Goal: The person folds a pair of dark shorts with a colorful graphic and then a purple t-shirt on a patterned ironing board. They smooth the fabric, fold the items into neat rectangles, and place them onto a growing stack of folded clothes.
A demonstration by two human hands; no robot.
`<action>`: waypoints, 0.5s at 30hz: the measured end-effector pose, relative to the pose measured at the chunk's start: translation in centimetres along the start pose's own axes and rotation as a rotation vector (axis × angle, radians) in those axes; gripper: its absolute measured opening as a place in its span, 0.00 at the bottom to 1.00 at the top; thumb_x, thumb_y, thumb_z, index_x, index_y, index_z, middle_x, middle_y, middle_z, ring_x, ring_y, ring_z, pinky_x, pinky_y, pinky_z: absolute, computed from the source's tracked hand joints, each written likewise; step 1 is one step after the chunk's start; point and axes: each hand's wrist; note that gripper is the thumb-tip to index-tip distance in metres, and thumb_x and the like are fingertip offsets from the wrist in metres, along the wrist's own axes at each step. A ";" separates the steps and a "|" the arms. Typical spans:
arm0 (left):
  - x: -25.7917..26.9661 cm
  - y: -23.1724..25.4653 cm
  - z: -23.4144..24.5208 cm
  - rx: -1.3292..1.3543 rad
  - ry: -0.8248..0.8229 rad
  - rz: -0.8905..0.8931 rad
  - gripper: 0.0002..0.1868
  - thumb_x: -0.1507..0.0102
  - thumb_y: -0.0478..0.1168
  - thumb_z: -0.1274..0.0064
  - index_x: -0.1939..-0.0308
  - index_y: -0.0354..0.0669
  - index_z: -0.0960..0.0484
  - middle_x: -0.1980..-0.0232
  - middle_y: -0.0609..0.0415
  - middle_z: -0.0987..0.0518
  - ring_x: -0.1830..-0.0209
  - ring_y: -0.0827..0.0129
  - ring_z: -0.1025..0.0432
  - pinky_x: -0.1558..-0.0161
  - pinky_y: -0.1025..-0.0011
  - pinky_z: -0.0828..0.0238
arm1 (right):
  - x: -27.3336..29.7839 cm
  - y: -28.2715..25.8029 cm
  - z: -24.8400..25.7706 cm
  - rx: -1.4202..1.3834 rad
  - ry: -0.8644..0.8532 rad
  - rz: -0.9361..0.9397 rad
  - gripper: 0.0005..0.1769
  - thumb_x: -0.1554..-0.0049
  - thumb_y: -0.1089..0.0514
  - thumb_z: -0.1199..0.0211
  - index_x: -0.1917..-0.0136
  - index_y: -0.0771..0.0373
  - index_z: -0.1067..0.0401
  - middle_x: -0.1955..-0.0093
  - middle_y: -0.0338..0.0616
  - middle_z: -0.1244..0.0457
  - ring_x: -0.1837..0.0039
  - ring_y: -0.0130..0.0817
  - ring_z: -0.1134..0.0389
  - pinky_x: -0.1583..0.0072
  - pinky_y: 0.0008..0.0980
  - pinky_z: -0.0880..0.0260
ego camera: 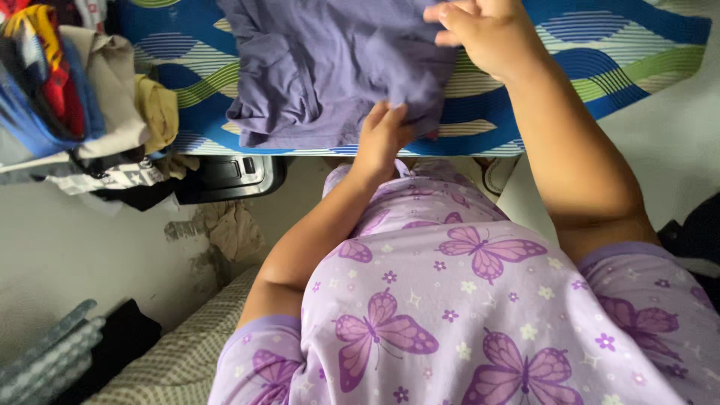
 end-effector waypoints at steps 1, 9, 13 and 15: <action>0.1 0.0 0.9 -0.135 0.056 0.011 0.08 0.37 0.42 0.51 0.63 0.40 0.25 0.68 0.53 0.19 0.70 0.61 0.19 0.65 0.67 0.21 | -0.1 0.3 -0.1 0.168 -0.003 0.124 0.09 0.36 0.62 0.41 0.43 0.65 0.25 0.55 0.42 0.33 0.49 0.31 0.27 0.48 0.31 0.26; 1.3 1.3 2.8 -1.277 0.335 -0.446 0.22 0.36 0.48 0.36 0.69 0.33 0.26 0.74 0.42 0.26 0.75 0.52 0.30 0.67 0.61 0.30 | 3.6 3.3 -1.7 0.904 0.037 0.830 0.13 0.40 0.60 0.30 0.41 0.61 0.23 0.31 0.52 0.36 0.25 0.55 0.40 0.26 0.55 0.44; 1.6 2.3 2.3 -1.329 0.307 -0.557 0.15 0.40 0.43 0.37 0.61 0.37 0.25 0.71 0.44 0.22 0.72 0.49 0.27 0.66 0.57 0.30 | 3.4 5.4 -2.2 1.039 0.009 0.786 0.13 0.40 0.58 0.29 0.42 0.58 0.22 0.30 0.48 0.35 0.22 0.50 0.42 0.25 0.59 0.51; 1.9 2.7 2.3 -1.442 0.369 -0.489 0.18 0.41 0.42 0.40 0.51 0.38 0.26 0.65 0.44 0.19 0.65 0.46 0.25 0.62 0.54 0.32 | 2.8 6.4 -1.8 0.974 0.018 0.756 0.13 0.38 0.61 0.32 0.40 0.59 0.22 0.29 0.48 0.36 0.20 0.51 0.42 0.23 0.58 0.49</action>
Point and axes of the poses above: each hand's wrist, its own x-axis away from the middle knuckle, its own z-axis out of the back of the hand, y = z × x
